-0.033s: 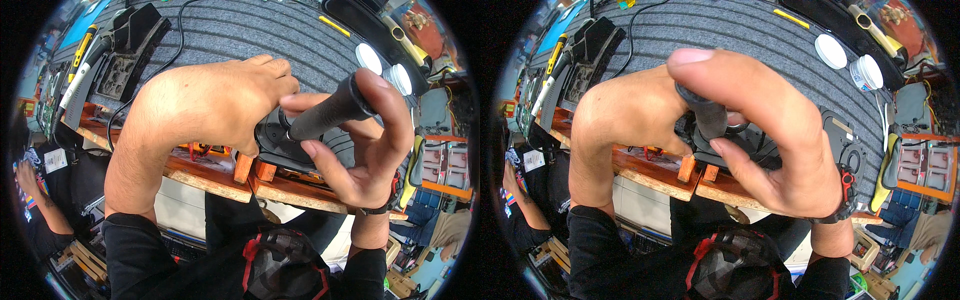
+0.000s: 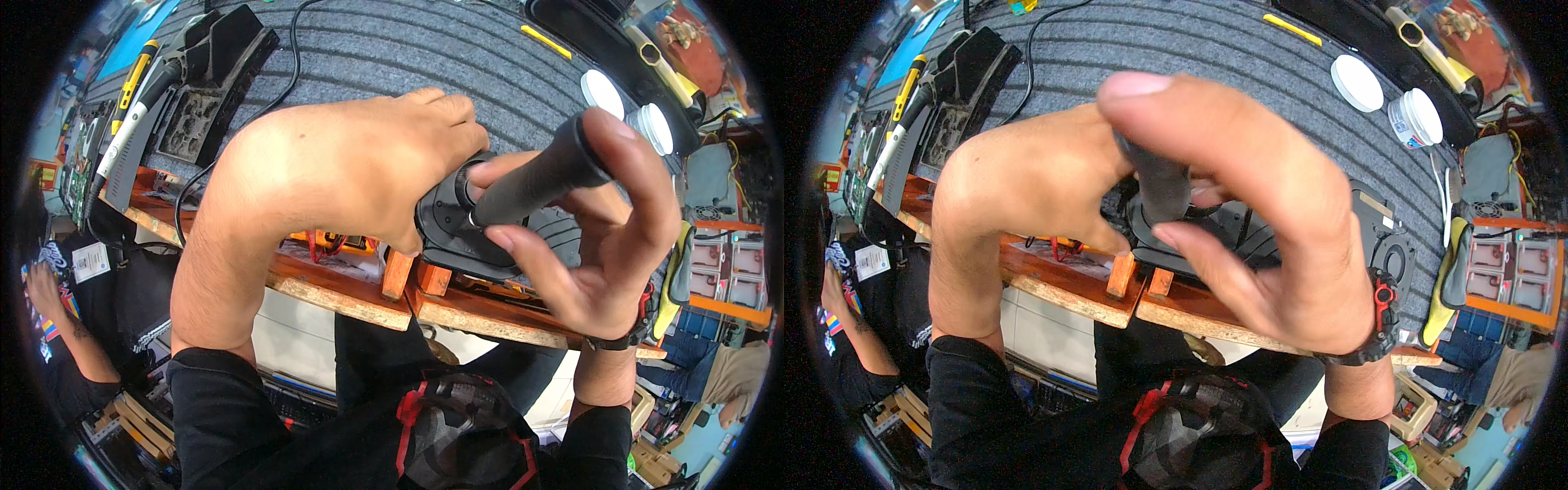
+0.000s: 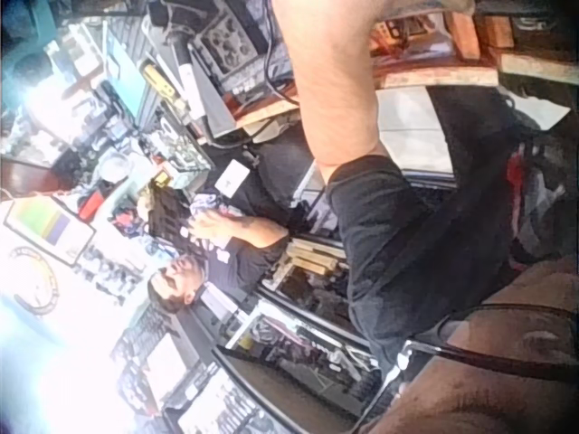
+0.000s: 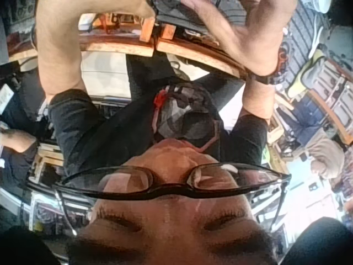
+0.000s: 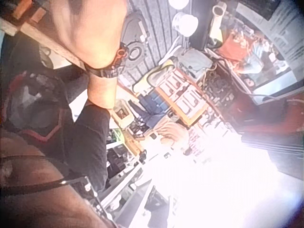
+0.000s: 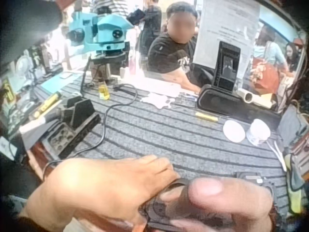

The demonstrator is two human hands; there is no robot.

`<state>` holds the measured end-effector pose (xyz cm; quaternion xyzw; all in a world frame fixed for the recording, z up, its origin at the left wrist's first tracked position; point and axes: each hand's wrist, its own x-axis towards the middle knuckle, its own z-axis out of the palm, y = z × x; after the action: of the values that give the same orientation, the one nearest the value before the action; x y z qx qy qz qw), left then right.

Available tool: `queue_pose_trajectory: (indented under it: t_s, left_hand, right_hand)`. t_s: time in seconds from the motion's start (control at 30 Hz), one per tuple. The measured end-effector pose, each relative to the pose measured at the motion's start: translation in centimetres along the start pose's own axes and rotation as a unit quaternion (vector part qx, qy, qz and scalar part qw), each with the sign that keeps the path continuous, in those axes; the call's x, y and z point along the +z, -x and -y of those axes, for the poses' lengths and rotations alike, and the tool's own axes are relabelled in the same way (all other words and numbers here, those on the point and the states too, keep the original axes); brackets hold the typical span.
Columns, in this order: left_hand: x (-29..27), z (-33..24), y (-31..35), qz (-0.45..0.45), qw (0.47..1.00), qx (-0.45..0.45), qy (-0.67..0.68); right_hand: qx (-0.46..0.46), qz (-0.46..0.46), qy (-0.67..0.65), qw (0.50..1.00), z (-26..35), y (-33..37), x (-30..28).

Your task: The person applies adhesive to a metal bracket using a glue gun, then wipes the surface with a yellow cloth. They place circular fan components onto the bracket and position a black plastic cover over the assembly. Finally, they use a screwdriver to fasten the cover to the bracket.

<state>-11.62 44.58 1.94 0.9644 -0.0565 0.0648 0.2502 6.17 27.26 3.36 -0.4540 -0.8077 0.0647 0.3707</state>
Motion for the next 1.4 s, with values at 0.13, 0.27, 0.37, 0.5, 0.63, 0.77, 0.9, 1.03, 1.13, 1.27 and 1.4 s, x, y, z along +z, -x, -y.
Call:
queue_pose_trajectory:
  t_s: [0.13,0.27,0.37,0.5,0.63,0.77,0.9,1.03,1.13,1.27,1.4]
  left_hand:
    - [-0.2,0.2,-0.3,0.022,0.999,-0.024,0.006]
    - [-0.5,0.1,-0.5,0.027,0.999,-0.028,0.021]
    - [-0.9,-0.4,0.0,0.026,0.999,-0.036,-0.018]
    - [-0.7,-0.4,-0.1,0.021,0.999,-0.036,-0.022]
    - [0.0,0.4,-0.4,-0.008,1.000,-0.016,0.012]
    - [-0.3,0.3,-0.2,0.025,0.999,-0.037,0.015]
    - [-0.3,0.2,0.0,0.023,0.998,-0.039,0.033]
    - [-0.5,-0.1,-0.4,0.017,0.999,-0.041,0.000]
    - [0.2,0.8,-0.4,-0.002,1.000,-0.003,-0.014]
    - [-0.1,0.3,-0.1,0.013,0.999,-0.036,0.034]
    - [-0.1,0.6,-0.3,0.026,0.997,-0.036,0.061]
  right_hand:
    - [0.013,0.009,0.007,1.000,0.0,0.0,-0.5]
    - [0.002,0.014,-0.036,0.999,-0.5,0.2,-0.2]
    - [-0.014,0.005,-0.005,1.000,-0.2,0.1,0.0]
    - [-0.022,-0.001,0.021,1.000,0.4,-0.4,0.2]
    - [-0.031,-0.011,0.008,0.999,-0.4,-0.3,0.4]
    - [-0.036,-0.017,-0.020,0.999,-1.1,-0.3,0.6]
    - [-0.024,-0.014,-0.044,0.999,-0.9,-0.2,0.5]
    - [0.003,0.012,-0.061,0.998,-0.5,-0.1,0.0]
    - [-0.012,-0.007,-0.060,0.998,-1.0,0.2,0.3]
    - [0.011,0.017,-0.026,0.999,-0.1,0.2,-0.3]
    - [-0.001,-0.011,-0.020,1.000,-0.3,0.2,0.0]
